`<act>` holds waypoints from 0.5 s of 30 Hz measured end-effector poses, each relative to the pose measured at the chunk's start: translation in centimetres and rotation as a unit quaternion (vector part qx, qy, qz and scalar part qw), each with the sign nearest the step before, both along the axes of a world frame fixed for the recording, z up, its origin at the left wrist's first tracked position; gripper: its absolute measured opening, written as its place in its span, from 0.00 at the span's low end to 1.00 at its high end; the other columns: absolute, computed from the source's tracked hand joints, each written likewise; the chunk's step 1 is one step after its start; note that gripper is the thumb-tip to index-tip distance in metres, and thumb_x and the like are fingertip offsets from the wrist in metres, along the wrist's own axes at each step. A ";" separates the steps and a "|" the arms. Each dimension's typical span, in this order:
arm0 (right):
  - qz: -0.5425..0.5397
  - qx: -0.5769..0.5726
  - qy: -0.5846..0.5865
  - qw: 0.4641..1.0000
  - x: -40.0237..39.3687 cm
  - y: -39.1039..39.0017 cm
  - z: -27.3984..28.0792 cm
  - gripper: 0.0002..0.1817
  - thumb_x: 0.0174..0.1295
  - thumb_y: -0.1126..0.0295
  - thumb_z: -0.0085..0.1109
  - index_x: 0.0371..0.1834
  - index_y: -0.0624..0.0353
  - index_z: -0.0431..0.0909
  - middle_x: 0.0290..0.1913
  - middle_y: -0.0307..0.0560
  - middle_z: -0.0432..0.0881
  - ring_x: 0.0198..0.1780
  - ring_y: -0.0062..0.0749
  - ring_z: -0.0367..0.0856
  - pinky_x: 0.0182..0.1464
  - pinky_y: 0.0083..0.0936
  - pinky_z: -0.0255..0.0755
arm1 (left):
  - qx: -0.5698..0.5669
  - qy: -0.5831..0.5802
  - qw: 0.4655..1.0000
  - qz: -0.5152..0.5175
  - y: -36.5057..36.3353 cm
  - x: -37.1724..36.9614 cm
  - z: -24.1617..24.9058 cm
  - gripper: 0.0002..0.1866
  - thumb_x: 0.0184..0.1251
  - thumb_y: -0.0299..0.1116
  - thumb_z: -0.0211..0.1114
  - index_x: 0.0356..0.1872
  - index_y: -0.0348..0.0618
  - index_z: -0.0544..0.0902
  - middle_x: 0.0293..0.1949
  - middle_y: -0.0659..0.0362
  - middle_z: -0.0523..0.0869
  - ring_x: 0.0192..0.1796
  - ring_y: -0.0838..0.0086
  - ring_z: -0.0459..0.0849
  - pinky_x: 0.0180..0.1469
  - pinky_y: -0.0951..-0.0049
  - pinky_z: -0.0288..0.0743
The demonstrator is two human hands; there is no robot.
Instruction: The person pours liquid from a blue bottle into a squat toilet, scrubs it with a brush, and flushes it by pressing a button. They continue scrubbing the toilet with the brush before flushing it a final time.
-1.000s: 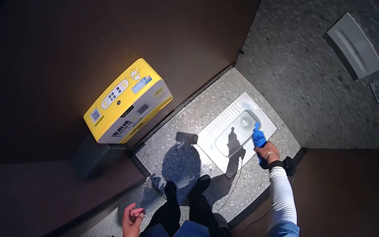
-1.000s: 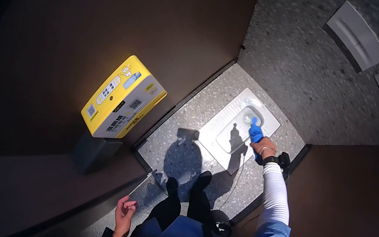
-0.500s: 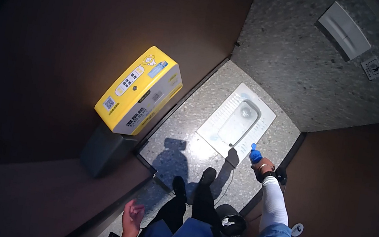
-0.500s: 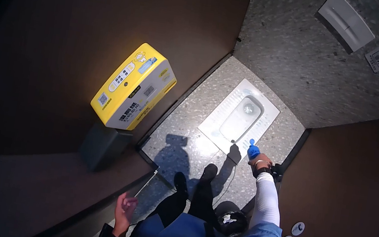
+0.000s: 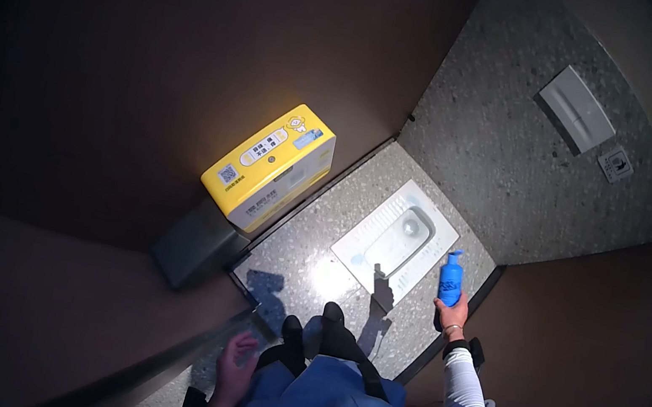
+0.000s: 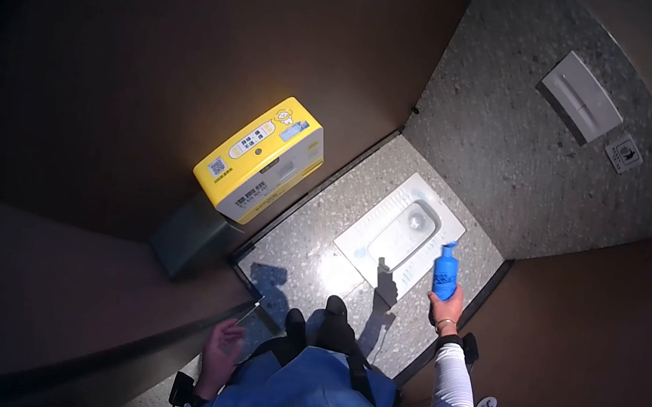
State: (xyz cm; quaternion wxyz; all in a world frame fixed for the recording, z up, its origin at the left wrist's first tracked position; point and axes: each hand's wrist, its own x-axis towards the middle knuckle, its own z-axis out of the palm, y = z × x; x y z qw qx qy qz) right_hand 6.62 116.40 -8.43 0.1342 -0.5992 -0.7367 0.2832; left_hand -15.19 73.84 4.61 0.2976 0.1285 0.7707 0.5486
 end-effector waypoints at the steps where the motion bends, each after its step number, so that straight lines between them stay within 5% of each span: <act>1: 0.032 -0.004 -0.009 0.999 -1.1 0.9 0.2 0.38 0.34 0.64 0.73 0.52 0.60 0.66 0.44 0.55 0.76 0.45 0.45 0.77 0.48 0.34 0.69 | 0.003 -0.001 1.000 0.014 -0.1 0.2 0.1 0.23 0.56 0.21 0.57 0.55 0.37 0.67 0.45 0.54 0.77 0.49 0.72 0.76 0.54 0.72 0.67; 5: 0.165 0.001 0.109 0.980 -6.4 4.7 -0.4 0.38 0.33 0.68 0.72 0.52 0.58 0.64 0.41 0.53 0.77 0.42 0.42 0.77 0.47 0.34 0.71 | -0.029 0.021 0.996 0.076 0.6 1.3 0.7 0.24 0.52 0.18 0.58 0.54 0.38 0.69 0.43 0.53 0.79 0.48 0.71 0.77 0.53 0.71 0.69; 10: 0.339 -0.034 0.179 0.923 -13.3 6.4 4.0 0.41 0.31 0.72 0.73 0.54 0.59 0.62 0.50 0.46 0.70 0.53 0.33 0.69 0.55 0.25 0.64 | -0.016 0.001 0.978 0.210 2.9 4.6 -1.1 0.21 0.55 0.21 0.59 0.52 0.38 0.70 0.42 0.54 0.79 0.45 0.72 0.78 0.50 0.73 0.71; 11: 0.346 -0.168 0.246 0.890 -14.0 6.7 4.4 0.37 0.35 0.73 0.72 0.53 0.60 0.65 0.49 0.43 0.73 0.50 0.28 0.71 0.53 0.25 0.66 | -0.014 0.000 0.975 0.222 4.0 5.2 -0.8 0.21 0.55 0.21 0.59 0.52 0.38 0.70 0.42 0.54 0.79 0.45 0.72 0.78 0.50 0.73 0.71; 13: 0.386 -0.288 0.200 0.853 -15.7 7.1 7.0 0.32 0.38 0.74 0.72 0.51 0.61 0.69 0.48 0.41 0.76 0.48 0.26 0.74 0.52 0.25 0.68 | -0.017 0.023 0.984 0.176 6.4 6.0 0.3 0.21 0.54 0.22 0.60 0.52 0.38 0.70 0.42 0.54 0.79 0.45 0.71 0.79 0.49 0.73 0.71; 15: 0.445 -0.237 0.249 0.827 -17.5 5.9 10.6 0.32 0.38 0.73 0.73 0.50 0.60 0.70 0.49 0.41 0.76 0.49 0.26 0.74 0.54 0.25 0.68 | -0.027 0.044 0.983 0.174 8.1 6.7 1.1 0.22 0.53 0.23 0.61 0.52 0.38 0.69 0.41 0.53 0.80 0.45 0.70 0.79 0.49 0.72 0.72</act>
